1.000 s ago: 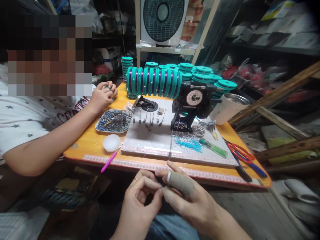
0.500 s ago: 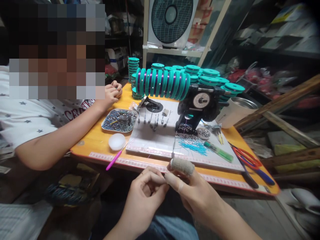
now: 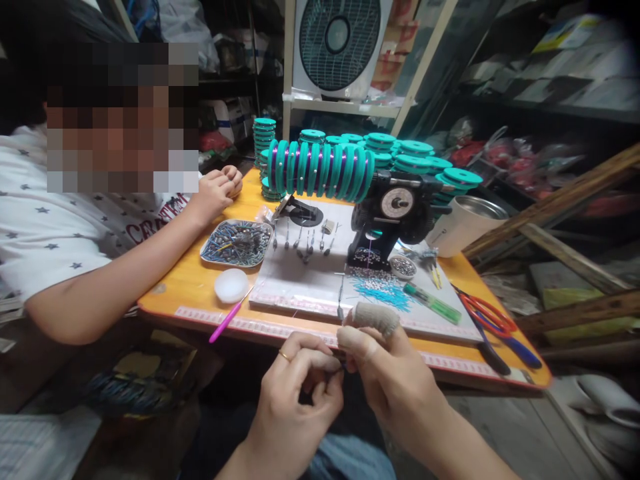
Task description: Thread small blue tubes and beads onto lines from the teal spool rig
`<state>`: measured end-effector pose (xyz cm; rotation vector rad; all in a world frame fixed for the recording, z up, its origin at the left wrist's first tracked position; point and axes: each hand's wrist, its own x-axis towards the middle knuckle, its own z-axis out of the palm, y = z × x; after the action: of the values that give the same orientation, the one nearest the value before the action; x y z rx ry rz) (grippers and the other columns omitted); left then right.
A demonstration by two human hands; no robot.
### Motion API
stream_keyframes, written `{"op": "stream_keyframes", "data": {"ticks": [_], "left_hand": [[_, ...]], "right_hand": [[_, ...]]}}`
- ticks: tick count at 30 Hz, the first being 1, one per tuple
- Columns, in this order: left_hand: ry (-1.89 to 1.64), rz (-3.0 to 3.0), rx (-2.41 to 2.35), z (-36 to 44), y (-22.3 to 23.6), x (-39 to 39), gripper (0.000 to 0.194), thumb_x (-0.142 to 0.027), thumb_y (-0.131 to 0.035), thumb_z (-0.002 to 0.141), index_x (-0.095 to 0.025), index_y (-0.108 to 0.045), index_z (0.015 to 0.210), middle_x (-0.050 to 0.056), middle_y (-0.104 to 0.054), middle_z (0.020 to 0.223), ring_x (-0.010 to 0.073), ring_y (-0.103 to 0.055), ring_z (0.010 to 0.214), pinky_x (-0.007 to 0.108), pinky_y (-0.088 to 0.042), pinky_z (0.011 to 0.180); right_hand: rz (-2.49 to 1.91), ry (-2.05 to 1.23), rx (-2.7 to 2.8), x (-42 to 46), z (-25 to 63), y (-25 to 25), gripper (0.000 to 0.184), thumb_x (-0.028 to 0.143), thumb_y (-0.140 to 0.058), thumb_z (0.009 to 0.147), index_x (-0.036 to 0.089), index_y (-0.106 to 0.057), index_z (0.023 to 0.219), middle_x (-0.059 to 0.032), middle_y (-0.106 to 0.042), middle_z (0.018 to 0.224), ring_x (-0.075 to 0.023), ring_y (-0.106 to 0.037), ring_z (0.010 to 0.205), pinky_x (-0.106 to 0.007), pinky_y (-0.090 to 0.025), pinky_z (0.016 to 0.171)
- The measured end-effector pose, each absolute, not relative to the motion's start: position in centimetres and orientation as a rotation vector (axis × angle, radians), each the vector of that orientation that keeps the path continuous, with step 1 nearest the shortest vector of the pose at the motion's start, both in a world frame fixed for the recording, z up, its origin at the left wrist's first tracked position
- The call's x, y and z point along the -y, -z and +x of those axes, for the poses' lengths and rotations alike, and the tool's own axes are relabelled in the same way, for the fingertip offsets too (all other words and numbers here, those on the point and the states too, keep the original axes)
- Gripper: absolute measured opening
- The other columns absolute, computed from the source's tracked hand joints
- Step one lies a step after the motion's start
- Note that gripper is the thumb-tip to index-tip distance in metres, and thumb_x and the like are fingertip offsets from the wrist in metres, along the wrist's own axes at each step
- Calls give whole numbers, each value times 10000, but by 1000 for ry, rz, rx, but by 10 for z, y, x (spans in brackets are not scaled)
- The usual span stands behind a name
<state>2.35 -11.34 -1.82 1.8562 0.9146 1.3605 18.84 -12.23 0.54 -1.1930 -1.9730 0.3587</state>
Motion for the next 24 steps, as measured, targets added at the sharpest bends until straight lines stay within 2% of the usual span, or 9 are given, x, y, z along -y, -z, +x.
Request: {"op": "stream_keyframes", "data": {"ticks": [5,8,10,12,14,17,20,22,24], "left_hand": [[-1435,2103,-888,21,17,110,211,26,-583,847,-174,-621,901,31,-574,944,52,-552,566,165,-500,543],[-1448,2313,-810,17,16,105,202,44,-580,857,-144,-621,917,83,-619,975,142,-687,790,216,-568,728],[-1405,2441,-685,14,14,101,203,57,-576,857,-126,-631,928,132,-671,1007,207,-702,914,266,-569,798],[-1286,2300,-613,11,11,98,201,46,-598,840,-141,-658,885,126,-707,987,213,-689,896,283,-546,794],[-1154,1977,-644,9,7,96,194,24,-637,801,-168,-662,784,72,-697,892,178,-643,805,264,-499,746],[-971,1502,-737,9,2,95,174,-48,-689,771,-174,-596,697,-2,-585,737,109,-497,640,217,-398,608],[-809,1156,-714,9,1,93,211,-252,-753,790,-167,-573,720,-6,-549,714,107,-471,645,217,-378,614],[-713,997,-666,10,2,92,332,-402,-795,756,-155,-576,718,12,-555,713,109,-460,637,228,-362,610],[-639,870,-624,11,3,92,416,-473,-836,698,-144,-582,704,7,-533,673,91,-411,589,220,-307,568]], "right_hand": [[-1244,-165,2075,113,183,-21,346,30,-396,927,232,-536,1171,-70,-487,1005,-114,-502,631,-228,-468,545],[-1312,-129,2130,106,179,-27,283,26,-395,927,211,-563,1058,-49,-471,910,-140,-496,638,-256,-459,550],[-1325,-112,2162,102,177,-29,249,14,-413,912,208,-559,970,-34,-464,878,-149,-501,656,-262,-457,567],[-1320,-96,2180,100,177,-31,245,-2,-428,896,208,-549,931,-28,-467,883,-136,-488,637,-249,-446,558],[-1284,-78,2187,101,179,-31,251,-2,-420,903,207,-548,956,-29,-477,886,-136,-496,639,-246,-457,556],[-1132,-55,2202,108,187,-29,311,5,-397,920,190,-520,1139,-72,-545,968,-171,-593,791,-273,-538,650],[-874,-21,2253,116,196,-29,422,0,-410,871,177,-475,1250,-97,-603,1072,-184,-618,978,-300,-568,835],[-787,-12,2268,120,197,-29,339,21,-447,861,194,-530,1141,-39,-631,958,-152,-624,891,-325,-543,946],[-815,-25,2245,121,196,-27,177,65,-507,882,204,-555,980,17,-622,823,-119,-619,781,-329,-516,1009]]}}
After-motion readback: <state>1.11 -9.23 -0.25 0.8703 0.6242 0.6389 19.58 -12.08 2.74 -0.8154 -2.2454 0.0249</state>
